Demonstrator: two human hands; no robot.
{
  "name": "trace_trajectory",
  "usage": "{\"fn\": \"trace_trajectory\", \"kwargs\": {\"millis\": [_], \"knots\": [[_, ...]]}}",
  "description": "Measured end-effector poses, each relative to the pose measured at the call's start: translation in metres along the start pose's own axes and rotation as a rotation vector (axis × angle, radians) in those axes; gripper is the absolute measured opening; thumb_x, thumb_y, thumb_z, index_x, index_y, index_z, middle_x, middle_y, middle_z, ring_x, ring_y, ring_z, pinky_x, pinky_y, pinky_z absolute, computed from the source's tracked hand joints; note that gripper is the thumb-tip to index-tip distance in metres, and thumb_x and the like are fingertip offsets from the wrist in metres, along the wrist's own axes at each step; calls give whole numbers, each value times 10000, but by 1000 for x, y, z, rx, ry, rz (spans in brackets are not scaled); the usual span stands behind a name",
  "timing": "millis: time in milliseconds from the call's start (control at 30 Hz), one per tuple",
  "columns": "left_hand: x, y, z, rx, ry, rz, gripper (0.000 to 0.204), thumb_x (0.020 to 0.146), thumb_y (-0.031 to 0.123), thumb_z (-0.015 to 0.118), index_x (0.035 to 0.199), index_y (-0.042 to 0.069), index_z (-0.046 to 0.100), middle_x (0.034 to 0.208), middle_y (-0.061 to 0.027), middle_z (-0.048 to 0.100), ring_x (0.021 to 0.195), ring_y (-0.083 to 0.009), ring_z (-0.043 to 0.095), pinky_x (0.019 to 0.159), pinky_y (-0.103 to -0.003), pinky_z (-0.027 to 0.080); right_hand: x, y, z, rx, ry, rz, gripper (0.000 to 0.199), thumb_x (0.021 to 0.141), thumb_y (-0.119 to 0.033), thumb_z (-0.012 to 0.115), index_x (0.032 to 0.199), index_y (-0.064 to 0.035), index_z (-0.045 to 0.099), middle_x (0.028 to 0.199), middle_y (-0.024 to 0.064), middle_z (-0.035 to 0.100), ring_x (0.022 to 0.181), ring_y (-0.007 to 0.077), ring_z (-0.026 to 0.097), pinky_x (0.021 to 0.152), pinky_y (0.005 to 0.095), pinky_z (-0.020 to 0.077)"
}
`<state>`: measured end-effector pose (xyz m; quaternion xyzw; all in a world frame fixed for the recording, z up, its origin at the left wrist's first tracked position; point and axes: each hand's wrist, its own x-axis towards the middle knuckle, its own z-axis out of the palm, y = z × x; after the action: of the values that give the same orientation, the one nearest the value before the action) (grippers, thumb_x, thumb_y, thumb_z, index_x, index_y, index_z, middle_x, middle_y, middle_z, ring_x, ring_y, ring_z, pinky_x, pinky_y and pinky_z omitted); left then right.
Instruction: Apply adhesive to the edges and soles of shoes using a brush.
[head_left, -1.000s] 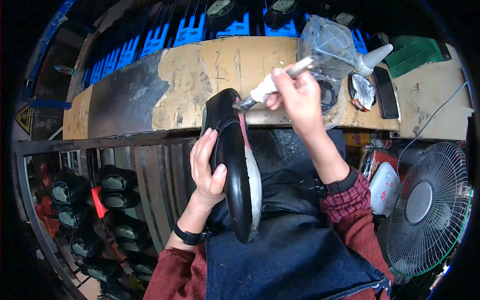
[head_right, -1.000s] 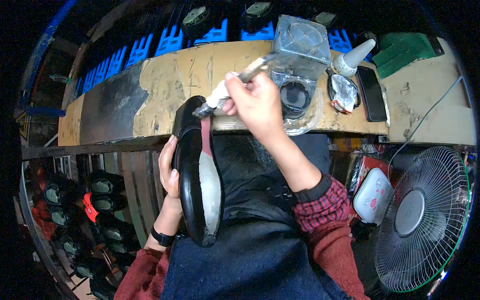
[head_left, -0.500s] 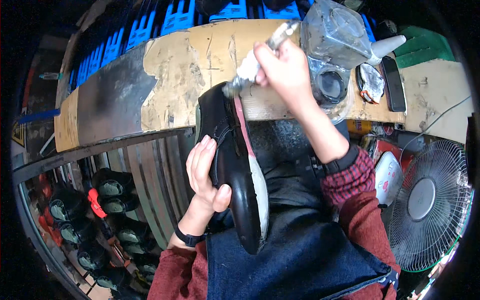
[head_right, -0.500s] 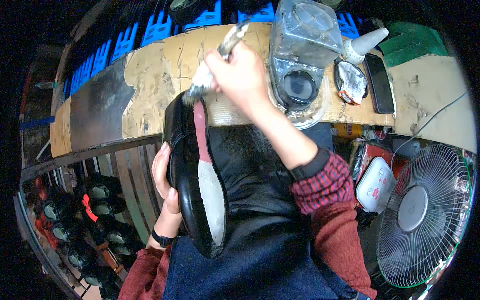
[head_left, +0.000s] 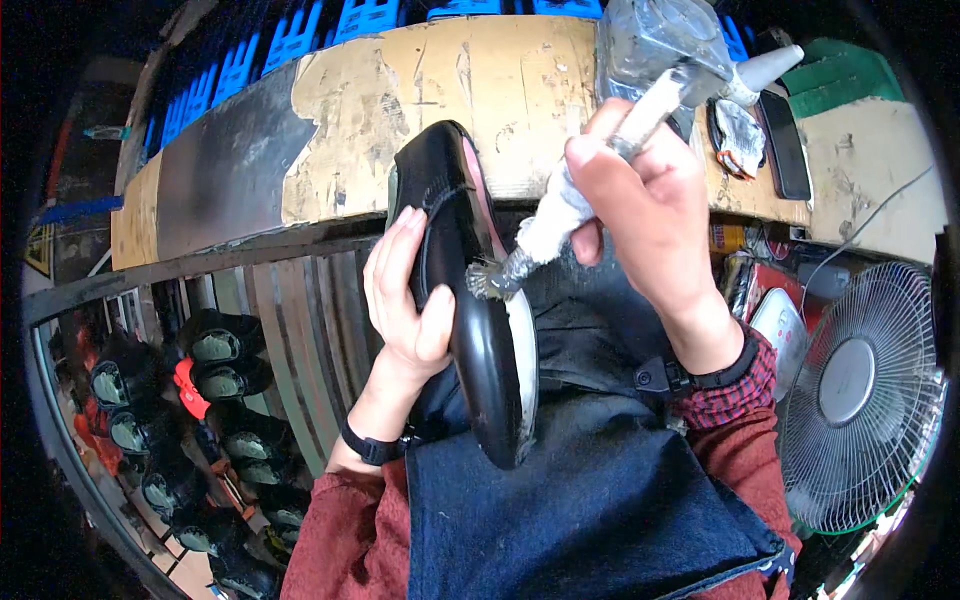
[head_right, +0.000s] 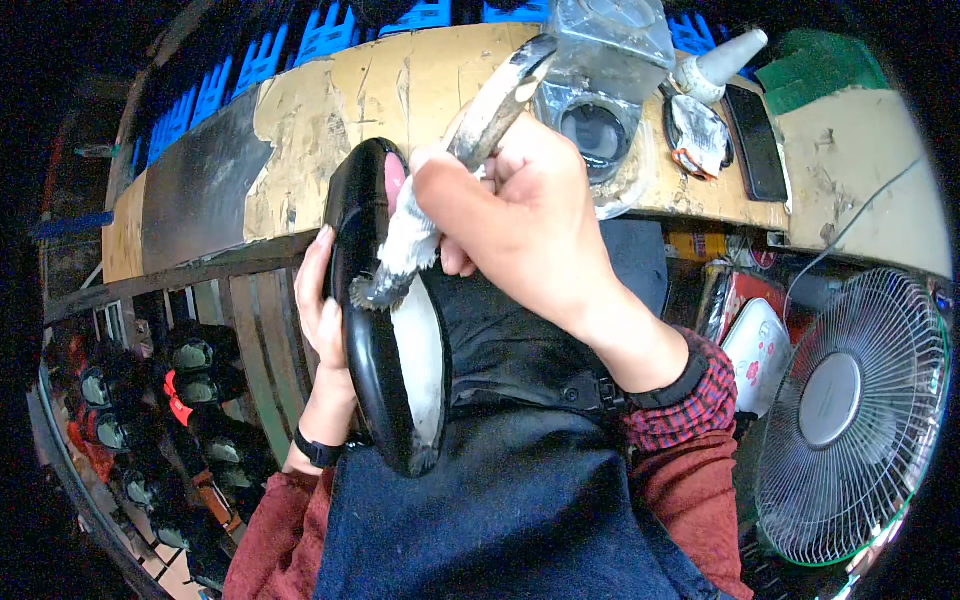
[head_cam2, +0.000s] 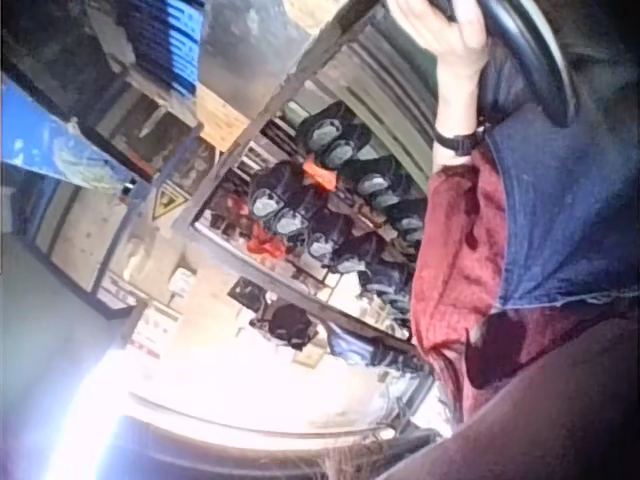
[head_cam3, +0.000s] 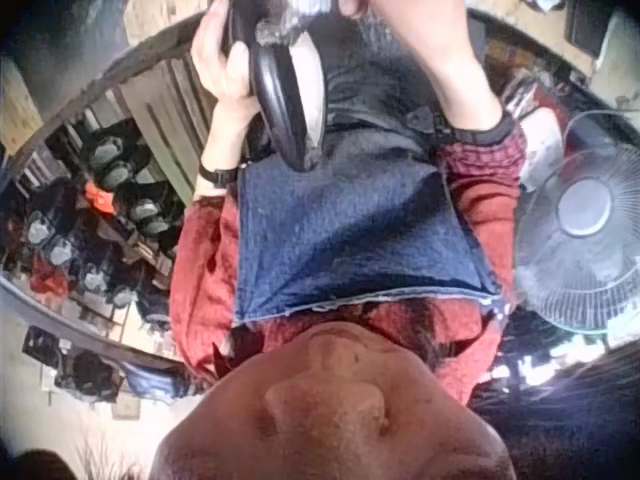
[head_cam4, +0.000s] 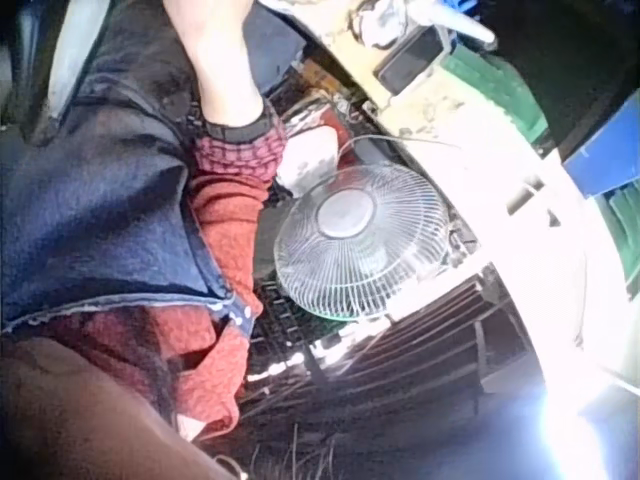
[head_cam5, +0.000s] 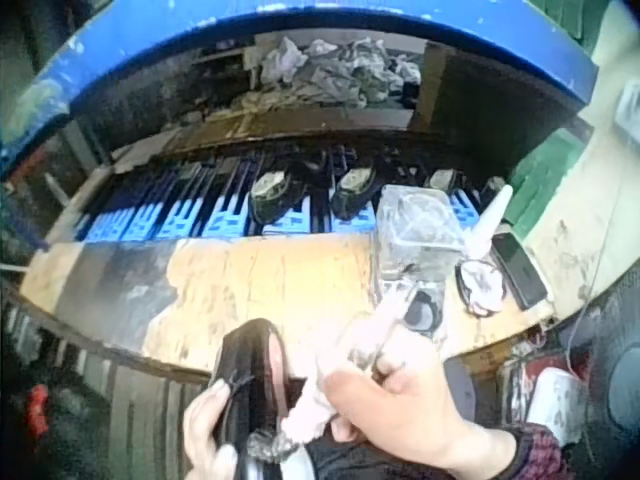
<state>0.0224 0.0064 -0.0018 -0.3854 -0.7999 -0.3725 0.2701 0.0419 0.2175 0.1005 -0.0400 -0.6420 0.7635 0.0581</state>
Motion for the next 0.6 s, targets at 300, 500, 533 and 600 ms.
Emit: {"fn": "trace_trajectory", "kwargs": {"millis": [300, 500, 533, 600], "knots": [[13, 7, 6, 112, 15, 3, 553, 756, 52, 667, 1250, 72, 419, 1251, -244, 517, 1072, -383, 567, 885, -448, 463, -45, -21, -7, -227, -206, -584, 139, 888, -111, 566, 959, -22, 485, 766, 181, 629, 526, 145, 573, 448, 231, 459], [20, 4, -1, 51, -89, -130, 663, 733, 75, 698, 1328, 83, 407, 1252, -210, 527, 1092, -359, 559, 907, -427, 447, -49, -33, -13, -27, -526, -746, 260, 835, -160, 683, 920, 1, 497, 822, 254, 639, 559, 183, 610, 491, 276, 521], [24, 4, -4, 7, -92, -138, 669, 729, 77, 702, 1330, 83, 409, 1252, -204, 528, 1094, -356, 559, 910, -428, 447, -48, -37, -13, -63, -549, -803, 259, 831, -158, 689, 896, 7, 502, 816, 260, 640, 556, 186, 616, 487, 283, 526], [35, 5, -10, -116, -93, -150, 663, 725, 92, 709, 1325, 77, 427, 1244, -194, 540, 1096, -352, 561, 920, -425, 447, -46, -46, -15, -182, -566, -888, 251, 813, -143, 697, 858, 13, 506, 808, 249, 648, 558, 194, 618, 486, 289, 525]]}}
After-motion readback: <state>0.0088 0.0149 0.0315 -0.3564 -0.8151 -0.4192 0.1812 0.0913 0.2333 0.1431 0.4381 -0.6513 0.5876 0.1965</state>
